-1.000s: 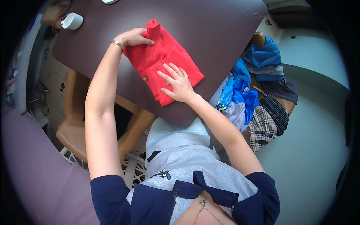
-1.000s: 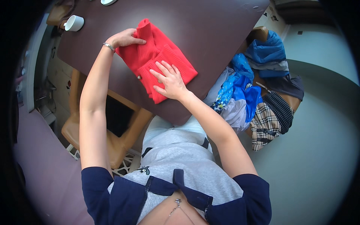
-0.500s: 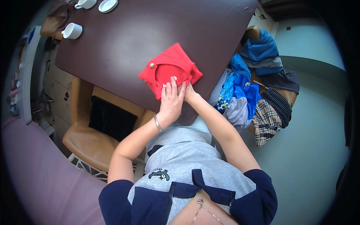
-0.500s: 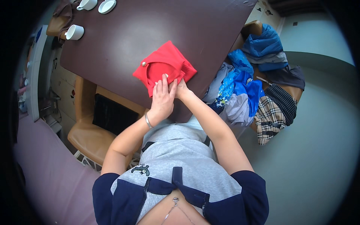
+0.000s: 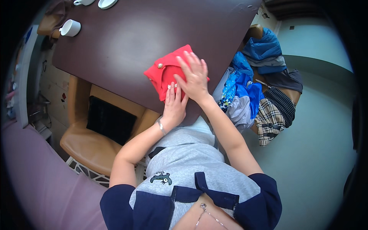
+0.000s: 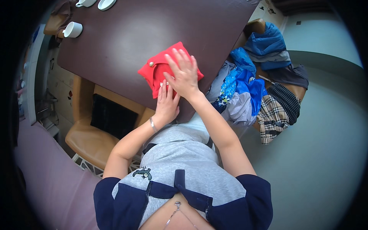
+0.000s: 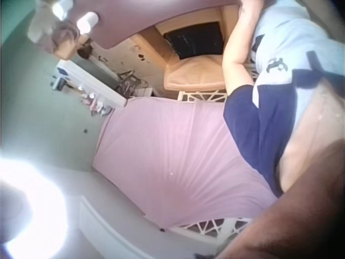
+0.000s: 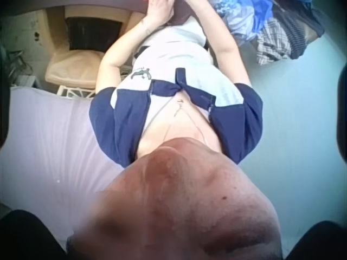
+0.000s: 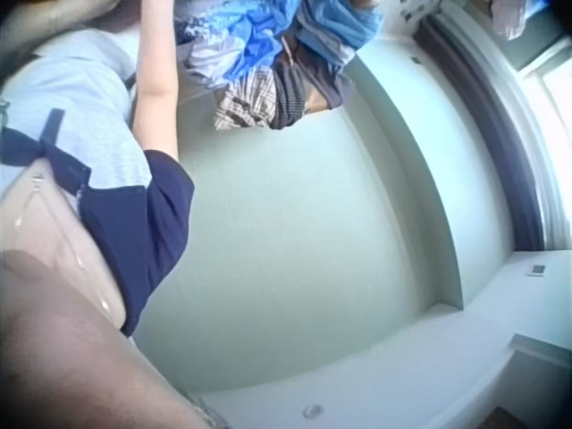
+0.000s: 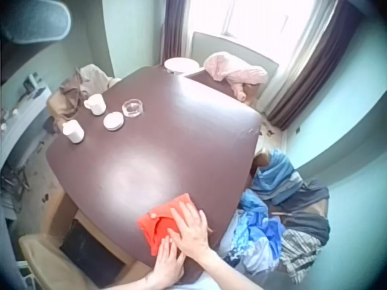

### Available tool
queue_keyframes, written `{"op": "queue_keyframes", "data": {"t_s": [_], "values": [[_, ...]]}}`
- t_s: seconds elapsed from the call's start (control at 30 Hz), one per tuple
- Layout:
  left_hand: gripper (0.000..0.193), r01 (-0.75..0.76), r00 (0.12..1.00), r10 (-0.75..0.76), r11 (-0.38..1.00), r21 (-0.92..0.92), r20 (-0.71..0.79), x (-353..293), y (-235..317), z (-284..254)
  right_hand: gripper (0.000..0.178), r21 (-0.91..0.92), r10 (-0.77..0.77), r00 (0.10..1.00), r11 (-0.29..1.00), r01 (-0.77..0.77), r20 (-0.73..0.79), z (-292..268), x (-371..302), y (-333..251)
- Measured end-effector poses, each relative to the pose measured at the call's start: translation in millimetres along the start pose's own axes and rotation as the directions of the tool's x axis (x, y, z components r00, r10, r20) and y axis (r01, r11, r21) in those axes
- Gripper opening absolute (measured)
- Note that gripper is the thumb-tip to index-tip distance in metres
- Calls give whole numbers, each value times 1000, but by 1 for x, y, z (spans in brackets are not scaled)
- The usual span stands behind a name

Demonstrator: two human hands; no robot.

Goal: The person folds a red cardigan sweater on a table, then folds a blue and gray jacket. The person smooths and aligns each garment before folding it into a compact shape and placing it on a chair.

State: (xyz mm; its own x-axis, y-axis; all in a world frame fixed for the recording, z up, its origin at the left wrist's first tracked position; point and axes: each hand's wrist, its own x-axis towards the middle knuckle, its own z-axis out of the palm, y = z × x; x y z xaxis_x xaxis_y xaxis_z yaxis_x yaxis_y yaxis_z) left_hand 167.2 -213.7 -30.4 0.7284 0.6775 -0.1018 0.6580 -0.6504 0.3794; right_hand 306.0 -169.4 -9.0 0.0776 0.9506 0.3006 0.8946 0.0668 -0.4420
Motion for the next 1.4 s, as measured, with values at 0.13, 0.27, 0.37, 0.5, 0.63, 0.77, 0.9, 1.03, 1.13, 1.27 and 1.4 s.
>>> {"op": "queue_keyframes", "data": {"t_s": [0.13, 0.27, 0.37, 0.5, 0.63, 0.77, 0.9, 1.03, 1.13, 1.27, 1.4], "values": [[59, -27, 939, 137, 943, -330, 315, 1, -42, -59, 57, 15, -25, 992, 1000, 23, 127, 44, -19, 33], [62, -323, 933, 281, 930, -176, -226, 65, -70, -101, 52, 65, -15, 997, 998, 10, 74, 47, -21, 41], [83, -183, 980, 179, 983, -32, -88, 76, -63, -45, 43, 200, -24, 999, 980, 16, 34, 54, -21, 55], [89, -49, 991, 53, 998, 37, -120, 62, -50, -16, 29, 225, 166, 958, 968, -112, -236, 29, -37, 55], [82, 219, 946, -214, 976, -6, -242, 31, -27, 6, 27, 458, 348, 937, 839, -293, -40, 9, -87, 37], [62, 355, 908, -373, 927, -122, -191, 8, -12, -6, 38, 374, 229, 973, 900, -225, 34, 28, -91, 27], [30, 292, 819, -566, 550, -783, -92, -2, -55, -18, 41, 417, 88, 994, 903, -105, 59, 35, -55, 46], [32, 51, 810, -536, -340, -939, 238, -25, -88, -23, 34, 347, 113, 994, 932, -101, -15, 2, -32, 20], [37, -30, 823, -489, -545, -838, 288, -45, -101, -24, 19, 450, 12, 999, 893, -32, 47, 3, -37, -4], [38, -212, 927, -323, -871, -442, 190, -64, -111, -14, 9, 379, -41, 990, 925, -15, 138, 29, -44, -26], [35, -343, 757, -635, -589, -732, 156, -82, -115, 18, 35, 69, 16, 960, 997, -37, 280, 41, -41, -43]]}}
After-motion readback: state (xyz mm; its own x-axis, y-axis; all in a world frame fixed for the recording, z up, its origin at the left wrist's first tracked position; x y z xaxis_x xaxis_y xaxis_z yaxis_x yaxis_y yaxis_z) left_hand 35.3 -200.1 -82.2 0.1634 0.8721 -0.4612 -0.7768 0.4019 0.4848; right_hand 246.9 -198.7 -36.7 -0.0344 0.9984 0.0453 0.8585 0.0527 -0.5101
